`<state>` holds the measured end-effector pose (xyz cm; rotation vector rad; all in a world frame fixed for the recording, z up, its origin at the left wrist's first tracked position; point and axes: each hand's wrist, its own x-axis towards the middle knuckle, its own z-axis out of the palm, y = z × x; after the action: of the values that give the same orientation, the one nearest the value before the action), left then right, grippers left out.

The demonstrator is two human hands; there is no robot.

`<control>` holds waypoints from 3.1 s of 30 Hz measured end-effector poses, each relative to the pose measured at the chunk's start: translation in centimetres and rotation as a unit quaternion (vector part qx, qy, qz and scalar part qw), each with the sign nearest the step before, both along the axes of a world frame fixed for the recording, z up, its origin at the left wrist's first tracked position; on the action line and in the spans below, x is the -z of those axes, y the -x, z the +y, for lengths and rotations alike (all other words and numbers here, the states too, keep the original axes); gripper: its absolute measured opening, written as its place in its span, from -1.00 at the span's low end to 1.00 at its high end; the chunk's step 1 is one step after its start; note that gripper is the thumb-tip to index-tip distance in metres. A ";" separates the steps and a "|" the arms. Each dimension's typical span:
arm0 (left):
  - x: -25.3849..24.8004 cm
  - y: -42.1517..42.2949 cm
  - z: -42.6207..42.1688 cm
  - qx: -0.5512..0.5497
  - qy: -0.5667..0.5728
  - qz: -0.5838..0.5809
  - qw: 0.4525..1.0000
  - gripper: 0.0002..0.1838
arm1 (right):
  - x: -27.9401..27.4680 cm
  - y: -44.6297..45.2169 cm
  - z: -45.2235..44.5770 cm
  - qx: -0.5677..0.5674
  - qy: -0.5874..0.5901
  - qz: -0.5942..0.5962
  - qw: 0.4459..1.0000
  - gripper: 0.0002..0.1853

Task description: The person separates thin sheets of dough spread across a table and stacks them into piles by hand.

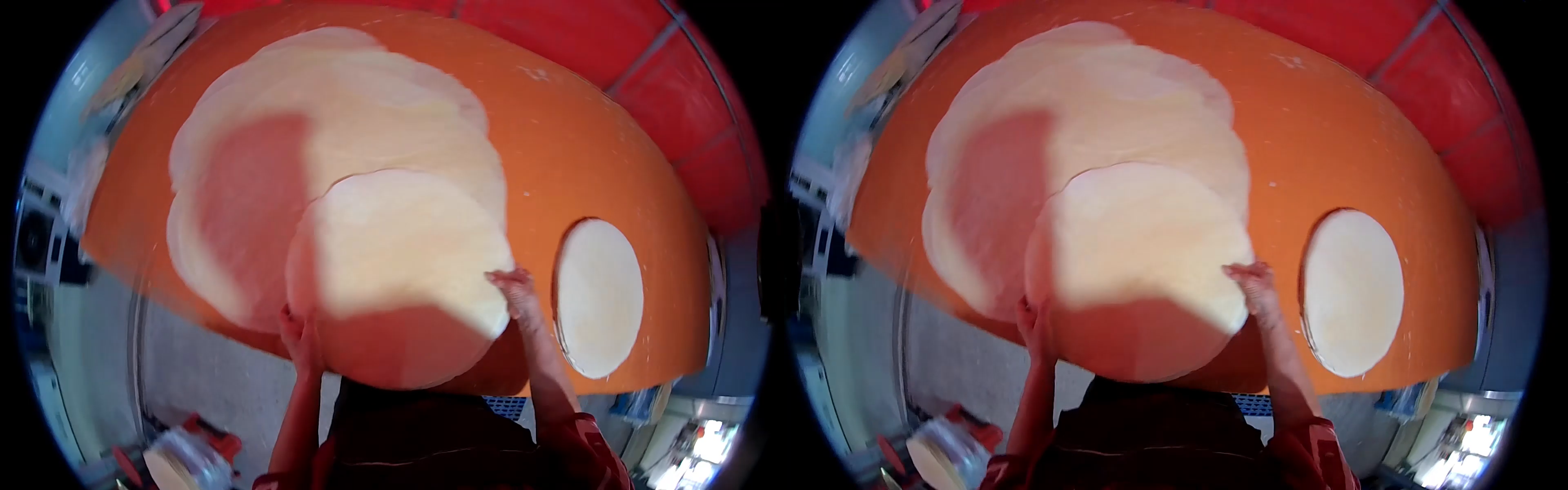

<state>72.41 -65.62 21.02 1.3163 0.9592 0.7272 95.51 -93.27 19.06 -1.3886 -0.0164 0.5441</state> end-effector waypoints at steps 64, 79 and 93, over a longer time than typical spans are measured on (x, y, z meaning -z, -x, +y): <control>-3.4 -9.0 -5.7 0.061 0.117 -0.158 0.979 -0.79 | -13.1 -13.7 -11.0 -0.200 0.478 -0.484 0.705 -0.76; -3.1 -0.8 10.7 0.014 0.254 -0.143 0.957 -0.80 | -4.8 -27.1 30.5 -0.179 0.602 -0.612 0.480 -0.59; -1.0 -6.7 17.0 0.008 0.159 -0.078 0.984 -0.57 | -4.2 -12.9 30.3 -0.341 0.320 -0.751 0.466 -0.50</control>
<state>79.08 -48.60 22.02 0.9727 0.8951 0.6247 108.39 -62.93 23.29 -2.1702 -2.1057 -0.3243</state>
